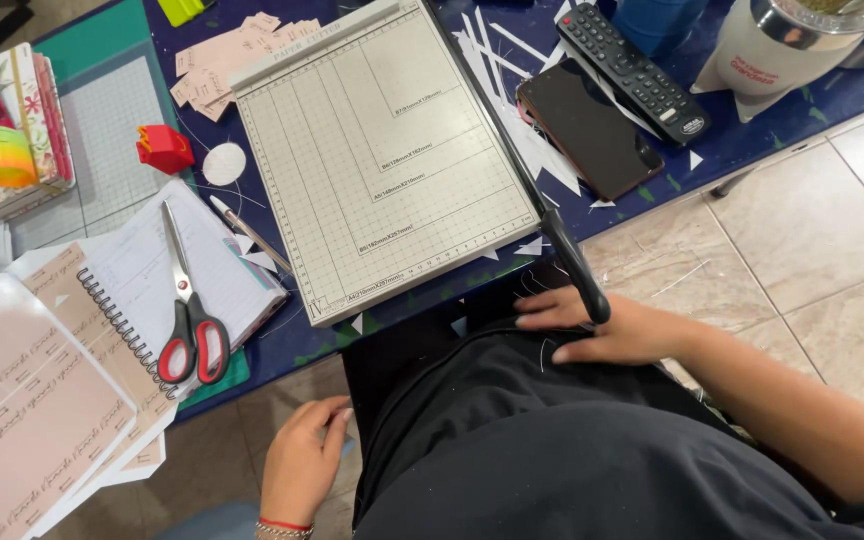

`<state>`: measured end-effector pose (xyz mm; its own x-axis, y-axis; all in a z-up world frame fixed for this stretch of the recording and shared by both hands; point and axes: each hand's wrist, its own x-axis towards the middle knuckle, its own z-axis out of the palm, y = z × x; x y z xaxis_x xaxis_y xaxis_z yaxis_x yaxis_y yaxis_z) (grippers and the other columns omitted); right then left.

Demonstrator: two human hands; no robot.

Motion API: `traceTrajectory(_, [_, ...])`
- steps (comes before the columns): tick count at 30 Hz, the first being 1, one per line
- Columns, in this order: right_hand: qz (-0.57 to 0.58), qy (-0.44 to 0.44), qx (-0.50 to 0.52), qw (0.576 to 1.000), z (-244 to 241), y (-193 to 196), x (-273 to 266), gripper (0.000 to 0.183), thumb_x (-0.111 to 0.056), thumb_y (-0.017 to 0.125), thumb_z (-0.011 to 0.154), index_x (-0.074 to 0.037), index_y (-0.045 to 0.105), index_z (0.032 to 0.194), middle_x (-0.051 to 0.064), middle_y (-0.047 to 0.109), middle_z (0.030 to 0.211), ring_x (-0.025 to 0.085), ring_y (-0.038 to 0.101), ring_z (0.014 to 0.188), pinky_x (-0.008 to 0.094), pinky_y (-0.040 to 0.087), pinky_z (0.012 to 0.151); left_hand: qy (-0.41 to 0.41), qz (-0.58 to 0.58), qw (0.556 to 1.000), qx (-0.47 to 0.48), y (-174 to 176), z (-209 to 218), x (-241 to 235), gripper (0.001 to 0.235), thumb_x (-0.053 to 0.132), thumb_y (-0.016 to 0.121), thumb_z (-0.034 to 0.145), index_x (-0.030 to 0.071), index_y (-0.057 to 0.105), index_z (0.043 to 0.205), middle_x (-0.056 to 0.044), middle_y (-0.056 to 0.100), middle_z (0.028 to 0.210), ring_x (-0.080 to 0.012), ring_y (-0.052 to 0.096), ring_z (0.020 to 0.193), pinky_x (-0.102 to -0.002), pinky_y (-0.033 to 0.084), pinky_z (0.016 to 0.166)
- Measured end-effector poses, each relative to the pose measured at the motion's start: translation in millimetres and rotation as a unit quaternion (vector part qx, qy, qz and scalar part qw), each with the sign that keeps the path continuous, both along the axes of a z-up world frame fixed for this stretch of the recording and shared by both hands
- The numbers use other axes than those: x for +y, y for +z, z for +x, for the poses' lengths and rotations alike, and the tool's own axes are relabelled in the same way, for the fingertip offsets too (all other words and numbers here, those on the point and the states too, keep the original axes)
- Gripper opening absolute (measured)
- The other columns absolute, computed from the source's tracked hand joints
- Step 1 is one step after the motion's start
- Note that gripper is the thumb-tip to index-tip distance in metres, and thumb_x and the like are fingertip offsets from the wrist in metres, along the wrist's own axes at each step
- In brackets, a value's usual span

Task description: Cutting printed paper strips using a manual paper trimmer on a workspace

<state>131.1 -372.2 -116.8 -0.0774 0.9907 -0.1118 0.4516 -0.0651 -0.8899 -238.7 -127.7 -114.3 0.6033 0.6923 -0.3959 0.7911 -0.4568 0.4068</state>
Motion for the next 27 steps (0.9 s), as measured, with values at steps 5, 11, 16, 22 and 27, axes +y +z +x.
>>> traceTrajectory(5, [-0.011,-0.157,0.141,0.977,25,-54,5,0.01,-0.012,0.075,0.087,-0.008,0.084,0.089,0.008,0.079,0.106,0.02,0.073,0.1,0.035,0.058,0.092,-0.019,-0.015,0.999,-0.024,-9,-6,0,0.036,0.037,0.056,0.096,0.022,0.072,0.124,0.005,0.076,0.119,-0.0179,0.073,0.106,-0.037,0.055,0.088])
traceTrajectory(11, [-0.155,-0.519,-0.074,0.837,103,-134,-56,0.049,-0.015,0.07,0.092,-0.007,0.045,0.134,0.016,0.038,0.131,0.031,0.037,0.118,0.043,0.035,0.101,0.025,-0.093,0.992,0.087,-17,-15,9,0.044,0.041,0.054,0.098,0.025,0.066,0.137,0.006,0.067,0.139,-0.0151,0.064,0.128,-0.037,0.052,0.103])
traceTrajectory(16, [-0.151,-0.367,-0.051,0.917,62,-141,-75,0.101,-0.026,0.085,0.075,-0.006,0.031,0.158,0.014,0.028,0.169,0.033,0.04,0.147,0.041,0.043,0.116,0.025,-0.053,0.995,0.085,-47,-22,16,0.041,0.039,0.06,0.094,0.03,0.068,0.134,0.011,0.064,0.141,-0.0125,0.068,0.115,-0.034,0.056,0.081])
traceTrajectory(22, [-0.172,-0.395,0.05,0.901,106,-171,-82,0.037,0.019,0.063,0.071,-0.007,0.083,0.089,0.005,0.084,0.091,0.015,0.077,0.084,0.028,0.063,0.082,-0.002,-0.094,0.982,0.165,-24,11,13,0.049,0.047,0.053,0.098,0.035,0.056,0.145,0.011,0.054,0.15,-0.0122,0.058,0.134,-0.038,0.061,0.099])
traceTrajectory(27, [-0.185,-0.522,0.008,0.833,115,-91,-96,0.056,-0.039,0.06,0.097,-0.008,0.06,0.144,0.013,0.066,0.14,0.023,0.061,0.127,0.039,0.044,0.112,0.068,0.006,0.994,0.088,-23,5,-1,0.036,0.034,0.069,0.089,0.03,0.077,0.123,0.009,0.075,0.124,-0.0077,0.071,0.07,-0.027,0.045,0.051])
